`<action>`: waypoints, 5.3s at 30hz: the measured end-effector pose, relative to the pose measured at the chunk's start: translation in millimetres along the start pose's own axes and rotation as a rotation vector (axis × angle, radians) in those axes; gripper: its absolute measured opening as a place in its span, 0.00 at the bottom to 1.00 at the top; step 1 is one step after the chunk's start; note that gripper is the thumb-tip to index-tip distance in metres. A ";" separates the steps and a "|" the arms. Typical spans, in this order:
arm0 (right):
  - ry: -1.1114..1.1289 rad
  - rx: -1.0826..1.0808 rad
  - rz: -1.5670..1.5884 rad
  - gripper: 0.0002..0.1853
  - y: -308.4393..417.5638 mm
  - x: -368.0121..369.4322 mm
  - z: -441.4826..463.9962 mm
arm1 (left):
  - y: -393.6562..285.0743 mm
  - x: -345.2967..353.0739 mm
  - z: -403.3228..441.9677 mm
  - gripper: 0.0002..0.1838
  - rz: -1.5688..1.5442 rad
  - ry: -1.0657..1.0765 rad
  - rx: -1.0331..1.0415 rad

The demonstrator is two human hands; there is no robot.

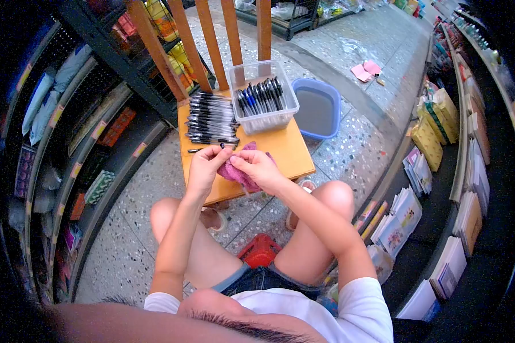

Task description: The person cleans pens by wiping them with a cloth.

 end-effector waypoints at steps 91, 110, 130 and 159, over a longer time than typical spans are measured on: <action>0.102 -0.313 -0.817 0.12 30.4 20.2 -28.7 | 3.0 -65.1 21.6 0.13 -0.386 -0.170 -0.054; 0.045 -0.502 -1.520 0.06 -6.4 9.0 -16.5 | -23.2 -53.6 12.4 0.14 -0.398 -0.140 0.108; 0.048 0.091 -0.292 0.12 -4.9 -10.0 0.0 | 9.5 -69.3 31.5 0.22 -0.523 -0.139 -0.074; 0.072 -0.009 -0.246 0.12 24.4 -13.7 -5.9 | -10.0 -40.8 43.7 0.15 -0.370 -0.072 -0.052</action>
Point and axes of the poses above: each hand's wrist, its own z-axis towards the middle knuckle, its own x-axis out of the palm, y = z × x, the point moved 5 cm from there along z, towards the middle knuckle, and after that the axes turned 3 degrees about -z, right-handed, at the moved point
